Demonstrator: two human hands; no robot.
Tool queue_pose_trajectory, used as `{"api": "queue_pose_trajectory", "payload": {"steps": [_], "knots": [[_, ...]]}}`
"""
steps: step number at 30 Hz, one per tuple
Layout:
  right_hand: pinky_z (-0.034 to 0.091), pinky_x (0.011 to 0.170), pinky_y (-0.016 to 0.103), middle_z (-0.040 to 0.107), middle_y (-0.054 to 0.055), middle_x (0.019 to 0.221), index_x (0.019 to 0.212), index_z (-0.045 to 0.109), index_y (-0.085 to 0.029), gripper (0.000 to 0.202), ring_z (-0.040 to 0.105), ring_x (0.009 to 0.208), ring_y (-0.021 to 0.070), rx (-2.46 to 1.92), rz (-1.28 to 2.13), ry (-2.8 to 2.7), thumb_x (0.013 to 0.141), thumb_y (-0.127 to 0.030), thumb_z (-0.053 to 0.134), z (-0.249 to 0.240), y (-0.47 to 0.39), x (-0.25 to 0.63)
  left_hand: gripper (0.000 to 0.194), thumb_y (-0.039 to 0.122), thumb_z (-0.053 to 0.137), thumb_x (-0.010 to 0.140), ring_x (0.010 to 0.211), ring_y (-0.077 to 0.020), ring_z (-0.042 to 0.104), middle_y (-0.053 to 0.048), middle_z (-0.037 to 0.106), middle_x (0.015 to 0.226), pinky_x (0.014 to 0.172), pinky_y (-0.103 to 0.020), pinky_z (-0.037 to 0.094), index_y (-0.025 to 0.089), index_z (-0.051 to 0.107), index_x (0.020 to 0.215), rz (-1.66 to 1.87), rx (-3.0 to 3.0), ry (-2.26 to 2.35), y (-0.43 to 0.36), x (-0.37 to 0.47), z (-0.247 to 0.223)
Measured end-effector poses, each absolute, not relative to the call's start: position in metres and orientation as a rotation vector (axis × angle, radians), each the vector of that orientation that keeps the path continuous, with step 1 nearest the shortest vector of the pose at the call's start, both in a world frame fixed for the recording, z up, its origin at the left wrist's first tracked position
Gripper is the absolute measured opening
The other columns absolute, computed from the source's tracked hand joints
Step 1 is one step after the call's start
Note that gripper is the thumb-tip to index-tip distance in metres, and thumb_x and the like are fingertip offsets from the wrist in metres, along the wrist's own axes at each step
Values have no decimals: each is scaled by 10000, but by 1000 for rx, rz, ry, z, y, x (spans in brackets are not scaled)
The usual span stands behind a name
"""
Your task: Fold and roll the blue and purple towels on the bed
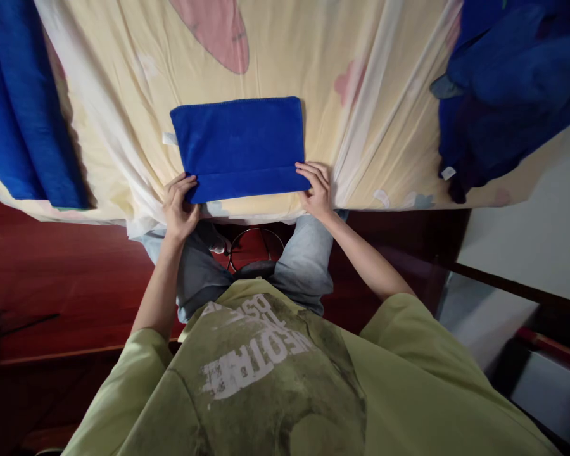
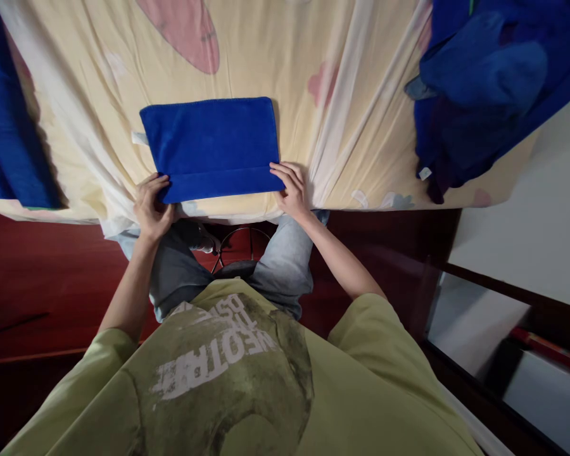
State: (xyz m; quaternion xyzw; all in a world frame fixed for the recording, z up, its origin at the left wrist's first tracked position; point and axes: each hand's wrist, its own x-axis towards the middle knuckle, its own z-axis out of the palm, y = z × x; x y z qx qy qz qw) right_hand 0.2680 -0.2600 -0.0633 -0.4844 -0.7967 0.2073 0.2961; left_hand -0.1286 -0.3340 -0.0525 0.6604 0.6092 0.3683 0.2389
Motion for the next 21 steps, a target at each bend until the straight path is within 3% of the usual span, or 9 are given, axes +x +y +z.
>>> {"api": "queue_pose_trajectory", "payload": {"steps": [4, 7, 10, 15, 21], "knots": [[577, 1070, 584, 743, 92, 1142, 1188, 694, -246, 347, 688, 1173, 299, -1347, 557, -1940, 1046, -495, 499, -75, -264, 273, 395, 547, 606, 958, 1279, -317, 609, -120, 682, 1203, 1138, -538, 477, 243, 649, 1208, 1106, 1688, 1762, -339, -131, -58], [628, 977, 526, 717, 73, 1023, 1100, 688, -238, 411, 717, 1048, 271, -1418, 601, -1822, 1048, -596, 494, -86, -269, 277, 436, 628, 558, 982, 1021, -269, 670, -79, 651, 1003, 945, -461, 557, 239, 635, 1162, 1130, 1513, 1882, -344, -133, -67], [650, 909, 462, 704, 46, 972, 1062, 684, -245, 418, 729, 970, 239, -1451, 675, -1784, 1040, -626, 513, -91, -272, 278, 501, 690, 567, 964, 833, -223, 633, -36, 574, 864, 802, -398, 541, 232, 608, 1162, 1146, 1408, 1926, -347, -134, -75], [656, 878, 433, 728, 45, 965, 1144, 696, -233, 419, 745, 943, 225, -1436, 649, -1786, 1048, -597, 514, -88, -270, 275, 575, 718, 540, 970, 705, -177, 581, 16, 480, 744, 751, -361, 508, 232, 539, 1277, 1130, 1436, 1942, -348, -129, -73], [671, 863, 427, 755, 61, 1013, 1244, 689, -216, 475, 767, 927, 226, -1424, 710, -1815, 1056, -603, 486, -75, -267, 268, 591, 737, 476, 987, 689, -169, 590, 22, 465, 734, 752, -362, 509, 237, 515, 1300, 1112, 1511, 1962, -346, -123, -66]]}}
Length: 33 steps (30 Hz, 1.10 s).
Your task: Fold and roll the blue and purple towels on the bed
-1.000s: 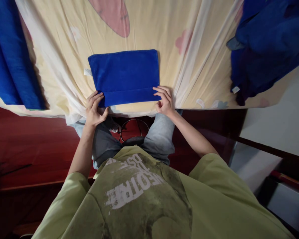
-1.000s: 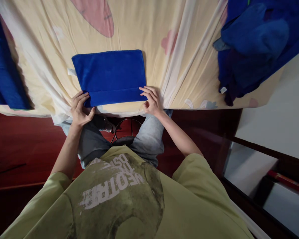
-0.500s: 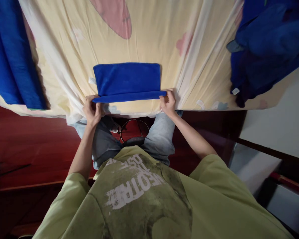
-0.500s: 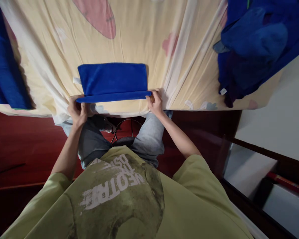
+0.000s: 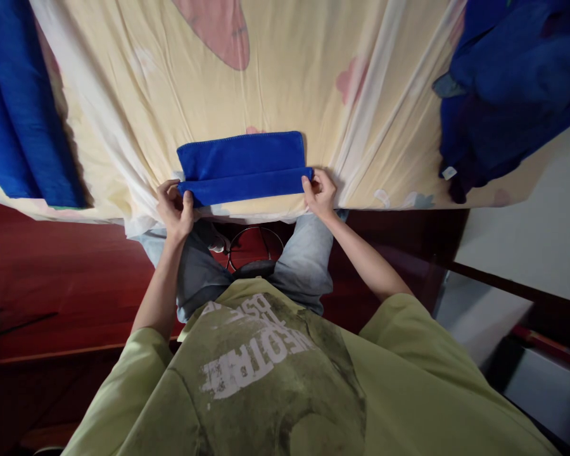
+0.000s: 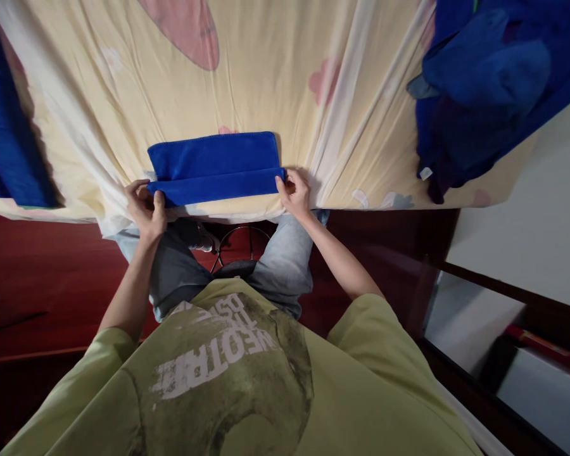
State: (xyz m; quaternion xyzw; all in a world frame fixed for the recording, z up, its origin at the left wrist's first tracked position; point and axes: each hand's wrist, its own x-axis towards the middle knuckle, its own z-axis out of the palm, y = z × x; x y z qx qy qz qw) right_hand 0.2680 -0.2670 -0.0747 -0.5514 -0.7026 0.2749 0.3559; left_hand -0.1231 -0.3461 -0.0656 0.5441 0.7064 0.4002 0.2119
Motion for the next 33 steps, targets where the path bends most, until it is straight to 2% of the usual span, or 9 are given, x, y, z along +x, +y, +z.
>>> {"api": "queue_pose_trajectory", "payload": {"steps": [7, 15, 20, 25, 28, 33], "knots": [[678, 833, 390, 731, 29, 886, 1170, 701, -218, 443, 765, 856, 201, -1430, 598, -1812, 1066, -584, 474, -84, -267, 270, 573, 708, 493, 988, 762, -194, 619, 2, 506, 772, 813, -393, 530, 239, 519, 1315, 1121, 1472, 1934, -346, -123, -66], [664, 893, 404, 738, 36, 927, 1187, 695, -215, 454, 763, 923, 210, -1428, 622, -1817, 1067, -587, 463, -76, -266, 266, 566, 705, 513, 974, 745, -192, 602, -4, 523, 776, 774, -387, 516, 240, 528, 1296, 1138, 1460, 1933, -344, -120, -62], [663, 879, 419, 736, 40, 919, 1183, 692, -218, 454, 758, 892, 219, -1441, 629, -1800, 1056, -597, 477, -75, -267, 266, 553, 701, 503, 980, 753, -199, 621, -5, 535, 771, 784, -400, 522, 243, 526, 1288, 1130, 1506, 1980, -344, -120, -62], [657, 886, 406, 738, 44, 976, 1326, 634, -225, 473, 751, 877, 201, -1435, 595, -1819, 1069, -579, 453, -73, -267, 263, 545, 690, 512, 983, 728, -183, 621, -2, 544, 794, 726, -371, 508, 251, 511, 1306, 1129, 1518, 1981, -346, -120, -66], [649, 900, 400, 738, 50, 1041, 1405, 582, -233, 484, 744, 885, 192, -1434, 627, -1821, 1074, -560, 447, -73, -268, 262, 546, 671, 536, 978, 763, -191, 637, -10, 567, 827, 742, -370, 511, 254, 503, 1328, 1146, 1499, 1960, -347, -120, -70], [636, 915, 407, 720, 54, 1089, 1420, 551, -234, 509, 725, 896, 191, -1456, 658, -1746, 1048, -578, 500, -81, -268, 264, 555, 663, 546, 972, 813, -205, 659, -31, 596, 877, 775, -380, 544, 241, 492, 1328, 1127, 1513, 2005, -346, -122, -73]]}}
